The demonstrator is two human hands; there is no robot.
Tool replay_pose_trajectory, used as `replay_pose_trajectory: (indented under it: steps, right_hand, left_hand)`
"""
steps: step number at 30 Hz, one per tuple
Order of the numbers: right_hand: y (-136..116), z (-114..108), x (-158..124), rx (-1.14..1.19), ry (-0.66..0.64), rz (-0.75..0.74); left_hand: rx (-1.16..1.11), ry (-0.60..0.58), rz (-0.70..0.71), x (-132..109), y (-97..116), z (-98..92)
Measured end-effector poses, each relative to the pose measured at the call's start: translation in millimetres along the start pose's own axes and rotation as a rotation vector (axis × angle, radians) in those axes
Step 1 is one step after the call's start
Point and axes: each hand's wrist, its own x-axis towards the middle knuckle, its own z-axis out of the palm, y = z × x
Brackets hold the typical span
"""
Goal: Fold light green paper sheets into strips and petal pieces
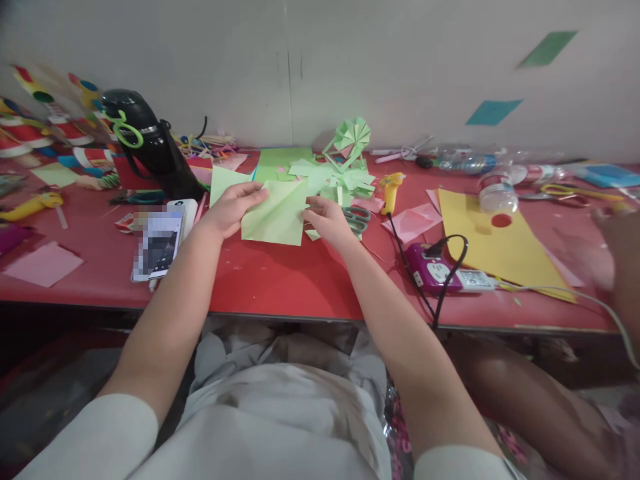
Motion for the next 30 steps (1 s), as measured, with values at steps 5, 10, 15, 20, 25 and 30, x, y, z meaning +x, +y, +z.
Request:
replay_pose_trajectory:
  steps: [5,10,15,20,25,30]
  right_hand:
    - [3,1,-1,-0.006,-0.009,-0.014]
    - [5,0,1,-0.014,0.097,0.027]
    - [4,-4,6,-0.07,0.2,0.114]
    - [3,-6,8,0.038,0.253,0.181]
    - [2,-7,7,0.058,0.248,0.186]
    - [5,-9,7,0.044,0.209,0.131]
  left_hand:
    - [-0.005,-0.016,-0.018,2,-2,1.3]
    - [0.079,-0.054,-0.064,6,-2,2.8]
    - [-0.061,-0.196,-0.138,-3,4,0.9]
    - [0.031,-0.29,-0.117,-4,-3,0.4]
    - [0.093,-0.286,-0.082,0,-9,2.6]
    - [0.112,-0.276,-0.094,-3,-3,3.3]
